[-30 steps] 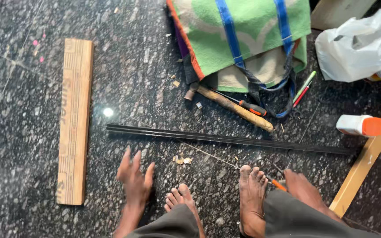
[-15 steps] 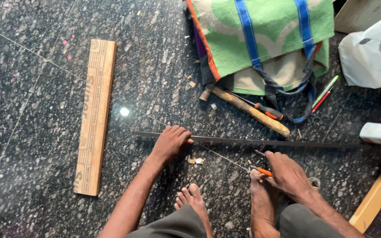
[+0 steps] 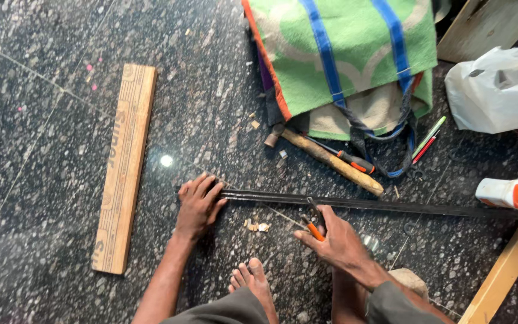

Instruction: The person sits on the floor and assembles a long black metal strip onto a wooden plank. They use pliers to bend the strip, a hammer to tap it into place, and a sanding block to smooth the wood. The person handles the metal strip, wooden plank, pliers, hammer, and sanding block throughout the process.

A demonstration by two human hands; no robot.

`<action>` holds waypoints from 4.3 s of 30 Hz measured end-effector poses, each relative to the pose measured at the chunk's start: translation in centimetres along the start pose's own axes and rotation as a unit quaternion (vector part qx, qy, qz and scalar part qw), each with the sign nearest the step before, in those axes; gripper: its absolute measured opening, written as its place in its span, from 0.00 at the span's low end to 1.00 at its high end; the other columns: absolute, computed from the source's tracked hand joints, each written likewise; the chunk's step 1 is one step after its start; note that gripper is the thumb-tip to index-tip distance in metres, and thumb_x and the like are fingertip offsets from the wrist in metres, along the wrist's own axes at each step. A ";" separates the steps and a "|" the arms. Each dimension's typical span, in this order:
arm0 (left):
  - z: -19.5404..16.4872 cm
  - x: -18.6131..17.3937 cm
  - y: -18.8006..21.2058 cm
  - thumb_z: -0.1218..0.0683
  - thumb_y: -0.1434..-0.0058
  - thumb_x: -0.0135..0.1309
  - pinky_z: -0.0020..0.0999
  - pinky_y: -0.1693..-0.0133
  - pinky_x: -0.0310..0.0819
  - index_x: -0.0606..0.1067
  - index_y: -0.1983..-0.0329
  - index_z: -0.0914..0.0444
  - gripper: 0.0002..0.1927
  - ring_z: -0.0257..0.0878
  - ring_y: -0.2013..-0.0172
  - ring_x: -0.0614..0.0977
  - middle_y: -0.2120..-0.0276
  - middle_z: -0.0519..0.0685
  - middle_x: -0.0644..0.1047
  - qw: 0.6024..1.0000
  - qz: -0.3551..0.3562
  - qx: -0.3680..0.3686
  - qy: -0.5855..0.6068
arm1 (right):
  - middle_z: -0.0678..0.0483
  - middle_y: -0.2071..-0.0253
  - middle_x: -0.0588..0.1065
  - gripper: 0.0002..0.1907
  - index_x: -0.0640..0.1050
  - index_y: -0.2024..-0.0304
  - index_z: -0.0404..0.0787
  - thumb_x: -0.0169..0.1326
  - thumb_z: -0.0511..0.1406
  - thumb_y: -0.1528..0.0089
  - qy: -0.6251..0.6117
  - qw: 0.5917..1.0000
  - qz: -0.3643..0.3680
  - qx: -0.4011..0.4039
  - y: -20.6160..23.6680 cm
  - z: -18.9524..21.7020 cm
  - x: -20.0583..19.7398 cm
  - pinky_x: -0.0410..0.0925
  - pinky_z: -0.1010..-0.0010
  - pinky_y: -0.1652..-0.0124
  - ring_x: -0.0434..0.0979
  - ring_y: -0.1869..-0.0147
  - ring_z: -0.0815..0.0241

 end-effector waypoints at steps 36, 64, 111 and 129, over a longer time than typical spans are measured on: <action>2.2 -13.5 -0.3 0.58 0.35 0.49 0.46 0.50 0.83 0.71 0.57 0.64 0.06 0.47 0.58 0.85 0.62 0.60 0.80 0.546 -0.218 -0.240 0.772 | 0.48 0.59 0.76 0.19 0.79 0.49 0.44 0.61 0.42 0.42 0.276 0.910 0.004 -0.311 -12.1 11.2 8.1 0.71 0.56 0.55 0.77 0.52 0.44; -2.5 -6.0 3.7 0.54 0.39 0.50 0.44 0.53 0.66 0.71 0.66 0.65 0.09 0.43 0.63 0.74 0.66 0.57 0.77 0.497 -0.301 -0.286 0.762 | 0.52 0.61 0.83 0.15 0.83 0.55 0.41 0.60 0.42 0.41 0.057 0.979 0.105 -0.166 -10.3 11.1 4.2 0.75 0.63 0.60 0.83 0.60 0.57; 0.4 -10.9 2.4 0.53 0.37 0.61 0.18 0.82 0.62 0.74 0.50 0.62 0.15 0.26 0.80 0.71 0.75 0.42 0.74 0.543 -0.203 -0.350 0.736 | 0.55 0.73 0.77 0.17 0.76 0.54 0.39 0.56 0.37 0.45 0.058 0.991 0.092 -0.074 -10.8 11.7 -2.2 0.70 0.69 0.70 0.76 0.70 0.65; -3.2 -8.8 4.2 0.55 0.35 0.53 0.38 0.55 0.76 0.69 0.59 0.62 0.07 0.39 0.62 0.77 0.61 0.51 0.76 0.795 -0.234 -0.214 0.517 | 0.58 0.59 0.72 0.28 0.71 0.39 0.61 0.54 0.48 0.42 0.470 0.817 0.238 -0.236 -7.2 6.5 4.9 0.68 0.58 0.59 0.76 0.54 0.54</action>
Point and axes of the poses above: each hand's wrist, its own y-axis away from the middle knuckle, its own x-axis out of the palm, z = x × y, the point moved 4 cm from there along -y, towards the middle knuckle
